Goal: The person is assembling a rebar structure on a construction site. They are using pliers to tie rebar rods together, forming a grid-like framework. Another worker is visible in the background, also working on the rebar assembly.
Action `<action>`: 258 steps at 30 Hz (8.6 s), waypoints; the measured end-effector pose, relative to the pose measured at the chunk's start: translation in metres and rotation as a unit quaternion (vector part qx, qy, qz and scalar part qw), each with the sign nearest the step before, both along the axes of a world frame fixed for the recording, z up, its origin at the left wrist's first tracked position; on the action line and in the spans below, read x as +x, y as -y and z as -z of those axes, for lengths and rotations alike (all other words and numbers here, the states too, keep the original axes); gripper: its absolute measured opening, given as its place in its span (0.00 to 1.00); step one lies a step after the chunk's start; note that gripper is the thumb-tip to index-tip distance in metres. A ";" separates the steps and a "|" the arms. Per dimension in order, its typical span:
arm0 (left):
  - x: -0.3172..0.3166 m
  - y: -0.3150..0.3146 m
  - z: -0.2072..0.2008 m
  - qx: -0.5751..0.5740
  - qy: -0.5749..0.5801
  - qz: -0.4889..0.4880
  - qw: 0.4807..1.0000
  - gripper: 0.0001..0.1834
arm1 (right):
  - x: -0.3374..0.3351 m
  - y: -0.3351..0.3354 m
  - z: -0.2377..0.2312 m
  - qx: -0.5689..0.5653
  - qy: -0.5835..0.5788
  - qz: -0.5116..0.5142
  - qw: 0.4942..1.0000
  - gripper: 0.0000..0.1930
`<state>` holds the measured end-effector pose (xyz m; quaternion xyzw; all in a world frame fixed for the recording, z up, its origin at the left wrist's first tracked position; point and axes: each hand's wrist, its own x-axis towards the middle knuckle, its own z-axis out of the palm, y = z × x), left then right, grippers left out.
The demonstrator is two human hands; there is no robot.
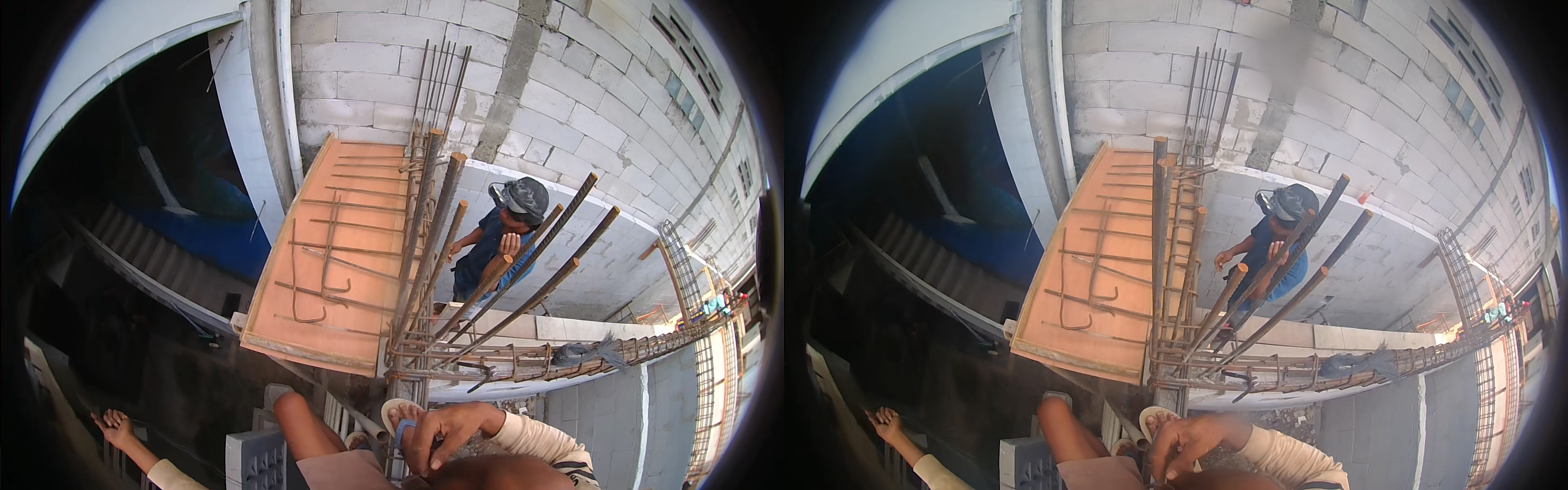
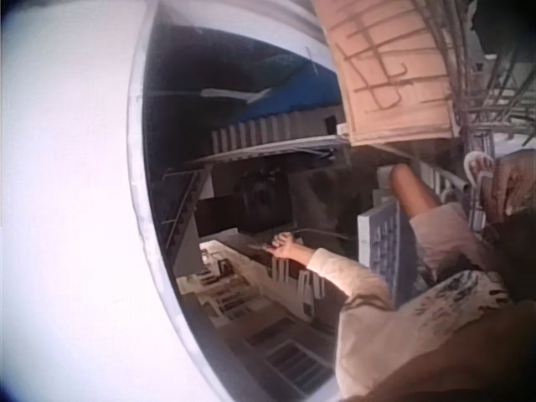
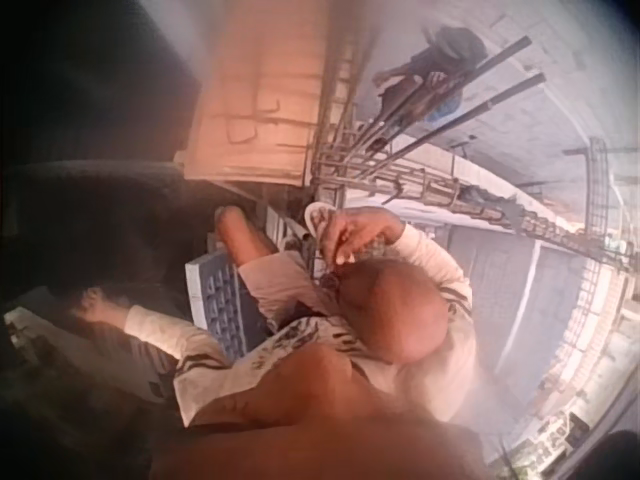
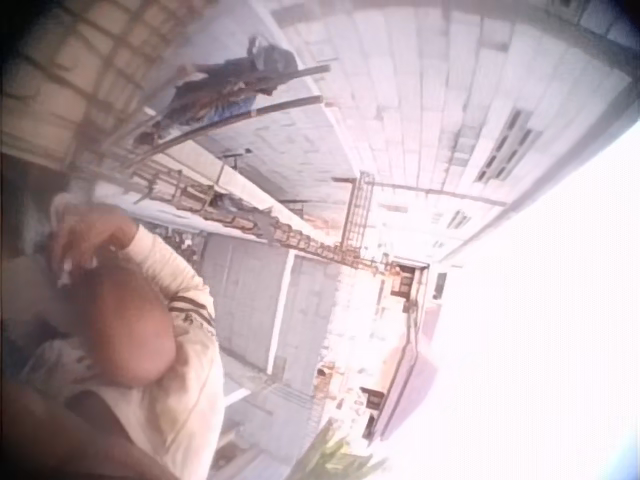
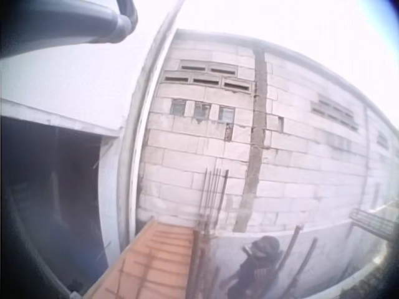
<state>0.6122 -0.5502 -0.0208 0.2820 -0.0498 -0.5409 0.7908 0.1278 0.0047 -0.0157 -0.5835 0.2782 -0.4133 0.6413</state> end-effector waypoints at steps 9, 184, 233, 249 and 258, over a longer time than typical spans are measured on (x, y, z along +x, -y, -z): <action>0.011 0.022 0.041 -0.066 -0.047 0.068 0.994 0.16 | 0.008 -0.008 -0.025 -0.031 -0.130 0.059 0.989 0.13; -0.251 -0.376 0.141 0.002 0.217 0.786 0.578 0.18 | 0.023 -0.023 -0.022 0.105 -0.529 0.271 0.797 0.10; -0.479 -0.312 0.310 -0.436 0.528 0.710 0.163 0.21 | 0.000 -0.083 -0.039 0.356 -0.291 0.363 0.810 0.10; -0.445 -0.336 0.304 -0.263 0.496 0.772 0.299 0.19 | -0.001 -0.089 -0.031 0.358 -0.302 0.379 0.798 0.08; -0.433 -0.360 0.297 -0.202 0.554 0.736 0.332 0.21 | -0.004 -0.088 -0.024 0.332 -0.272 0.382 0.818 0.06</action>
